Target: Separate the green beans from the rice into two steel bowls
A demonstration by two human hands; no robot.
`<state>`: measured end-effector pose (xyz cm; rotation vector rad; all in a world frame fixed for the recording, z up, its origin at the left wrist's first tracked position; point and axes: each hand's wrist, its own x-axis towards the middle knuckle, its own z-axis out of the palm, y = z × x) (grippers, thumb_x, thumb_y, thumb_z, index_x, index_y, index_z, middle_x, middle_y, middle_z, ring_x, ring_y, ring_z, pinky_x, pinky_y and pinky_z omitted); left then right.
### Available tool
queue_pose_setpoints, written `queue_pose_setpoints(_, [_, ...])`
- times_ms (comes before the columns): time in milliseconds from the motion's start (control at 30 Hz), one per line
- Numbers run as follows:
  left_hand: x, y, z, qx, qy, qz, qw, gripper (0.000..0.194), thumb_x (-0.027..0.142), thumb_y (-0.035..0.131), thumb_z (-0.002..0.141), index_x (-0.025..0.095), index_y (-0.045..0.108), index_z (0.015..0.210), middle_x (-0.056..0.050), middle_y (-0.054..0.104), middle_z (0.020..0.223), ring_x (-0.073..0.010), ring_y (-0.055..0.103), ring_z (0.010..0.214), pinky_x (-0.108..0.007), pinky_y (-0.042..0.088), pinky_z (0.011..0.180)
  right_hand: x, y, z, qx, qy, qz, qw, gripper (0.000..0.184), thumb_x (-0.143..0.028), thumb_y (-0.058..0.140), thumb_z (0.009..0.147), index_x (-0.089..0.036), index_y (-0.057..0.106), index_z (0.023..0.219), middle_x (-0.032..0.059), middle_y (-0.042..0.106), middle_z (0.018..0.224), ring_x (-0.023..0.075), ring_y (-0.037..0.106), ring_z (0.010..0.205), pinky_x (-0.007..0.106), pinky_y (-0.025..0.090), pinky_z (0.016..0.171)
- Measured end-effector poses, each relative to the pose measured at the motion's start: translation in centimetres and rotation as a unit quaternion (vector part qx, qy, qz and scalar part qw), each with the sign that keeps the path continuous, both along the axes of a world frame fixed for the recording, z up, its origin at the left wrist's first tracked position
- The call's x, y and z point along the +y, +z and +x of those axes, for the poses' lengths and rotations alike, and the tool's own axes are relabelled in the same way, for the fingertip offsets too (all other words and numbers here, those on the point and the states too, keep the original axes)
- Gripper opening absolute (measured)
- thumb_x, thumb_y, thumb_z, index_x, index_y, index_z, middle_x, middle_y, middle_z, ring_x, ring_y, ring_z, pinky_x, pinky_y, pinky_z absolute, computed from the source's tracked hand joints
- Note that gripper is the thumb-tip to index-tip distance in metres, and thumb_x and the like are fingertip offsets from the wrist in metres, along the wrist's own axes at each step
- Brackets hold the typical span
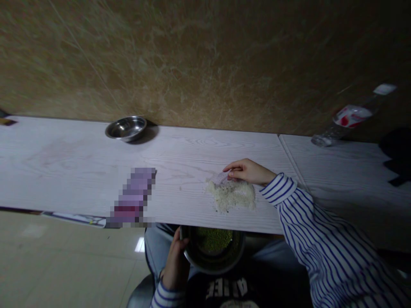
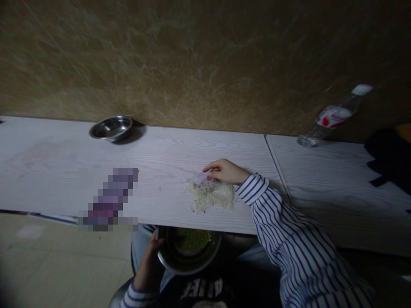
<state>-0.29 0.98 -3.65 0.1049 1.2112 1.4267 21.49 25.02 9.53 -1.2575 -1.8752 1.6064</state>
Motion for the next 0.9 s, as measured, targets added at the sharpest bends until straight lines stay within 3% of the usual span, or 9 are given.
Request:
queue_pose_setpoints(167, [0.1,0.5,0.4,-0.002,-0.008,0.031,0.999,0.044,0.032,0.072,0.072,0.022,0.076,0.115,-0.008,0.079,0.121,-0.0378,0.062,0.132,-0.052,0.043,0.115,-1.5,0.2,0.7,-0.002,0.003,0.038,0.999,0.022,-0.015,0.071,0.081,-0.017,0.082,0.1,0.0043,0.081,0.078,0.0137,0.071,0.068,0.025,0.057,0.066])
queue_pose_setpoints(433, [0.2,1.1,0.4,0.011,-0.016,0.022,1.0,0.044,0.035,0.075,0.068,0.022,0.077,0.109,-0.008,0.079,0.12,-0.039,0.063,0.13,-0.051,0.049,0.109,-1.3,-0.7,2.8,-0.019,-0.161,0.126,0.979,0.024,-0.012,0.067,0.081,-0.015,0.082,0.1,0.0076,0.081,0.079,0.0166,0.072,0.066,0.03,0.062,0.067])
queue_pose_setpoints(700, [0.1,1.5,0.8,0.03,0.008,0.024,0.999,0.043,0.033,0.07,0.07,0.021,0.077,0.111,-0.009,0.079,0.118,-0.0375,0.063,0.129,-0.049,0.047,0.111,-1.6,-1.2,1.7,-0.009,-0.12,0.096,0.988,0.023,-0.009,0.065,0.082,-0.018,0.082,0.094,0.005,0.08,0.074,0.0166,0.075,0.07,0.026,0.062,0.064])
queue_pose_setpoints(900, [0.0,1.3,0.8,0.015,0.01,0.03,0.999,0.04,0.032,0.07,0.072,0.022,0.076,0.111,-0.008,0.079,0.118,-0.0366,0.064,0.127,-0.049,0.045,0.112,-2.4,-1.0,0.5,-0.008,-0.093,0.065,0.994,0.021,-0.008,0.066,0.084,-0.018,0.081,0.096,0.007,0.081,0.08,0.0192,0.078,0.079,0.032,0.063,0.074])
